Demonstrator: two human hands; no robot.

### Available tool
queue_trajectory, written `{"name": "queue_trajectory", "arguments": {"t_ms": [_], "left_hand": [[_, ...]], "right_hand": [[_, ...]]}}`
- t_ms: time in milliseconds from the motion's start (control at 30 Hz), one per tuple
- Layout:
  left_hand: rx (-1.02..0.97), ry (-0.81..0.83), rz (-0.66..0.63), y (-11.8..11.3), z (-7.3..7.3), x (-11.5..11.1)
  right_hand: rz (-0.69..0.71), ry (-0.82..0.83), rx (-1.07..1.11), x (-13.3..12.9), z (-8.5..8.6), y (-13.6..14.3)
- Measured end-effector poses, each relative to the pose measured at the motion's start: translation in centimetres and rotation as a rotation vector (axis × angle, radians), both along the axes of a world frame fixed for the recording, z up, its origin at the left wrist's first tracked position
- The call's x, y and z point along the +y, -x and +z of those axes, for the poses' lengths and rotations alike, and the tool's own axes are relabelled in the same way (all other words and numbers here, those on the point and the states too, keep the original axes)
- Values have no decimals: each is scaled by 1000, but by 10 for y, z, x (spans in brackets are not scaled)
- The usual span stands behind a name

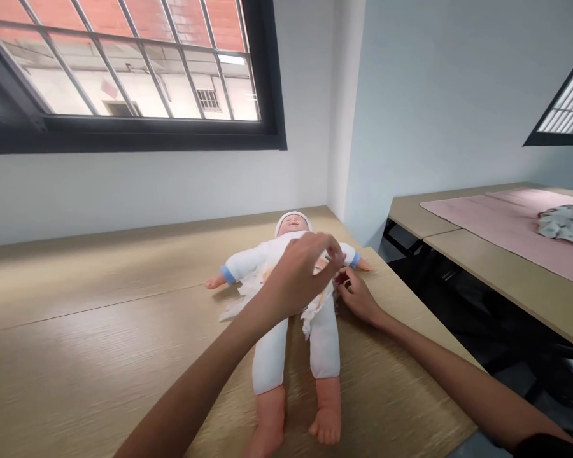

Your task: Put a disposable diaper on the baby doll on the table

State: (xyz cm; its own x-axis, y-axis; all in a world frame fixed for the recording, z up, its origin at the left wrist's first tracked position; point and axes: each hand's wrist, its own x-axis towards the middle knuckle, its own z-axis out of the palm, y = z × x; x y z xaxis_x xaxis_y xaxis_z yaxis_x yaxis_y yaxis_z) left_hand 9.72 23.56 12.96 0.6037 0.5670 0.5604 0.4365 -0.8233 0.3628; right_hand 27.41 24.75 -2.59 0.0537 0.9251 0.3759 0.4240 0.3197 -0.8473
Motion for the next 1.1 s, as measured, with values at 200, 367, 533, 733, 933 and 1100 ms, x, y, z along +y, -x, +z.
{"name": "queue_trajectory", "arguments": {"t_ms": [200,367,533,733,933,1100], "left_hand": [[492,-126,-23,-5,-68,42],[542,-187,-14,-3,-73,47],[531,-180,-22,-2,-72,46],[535,-153,-13,-2,-68,44],[498,-126,-25,0,-65,42],[428,-61,-4,0,-65,42]], "right_hand": [[432,68,-201,-1,17,-14],[597,-6,-329,4,12,-17],[527,-77,-403,16,-3,-27],[150,-207,-313,23,3,-43],[7,-393,-380,15,15,-41],[-52,-477,-454,6,14,-38]]}}
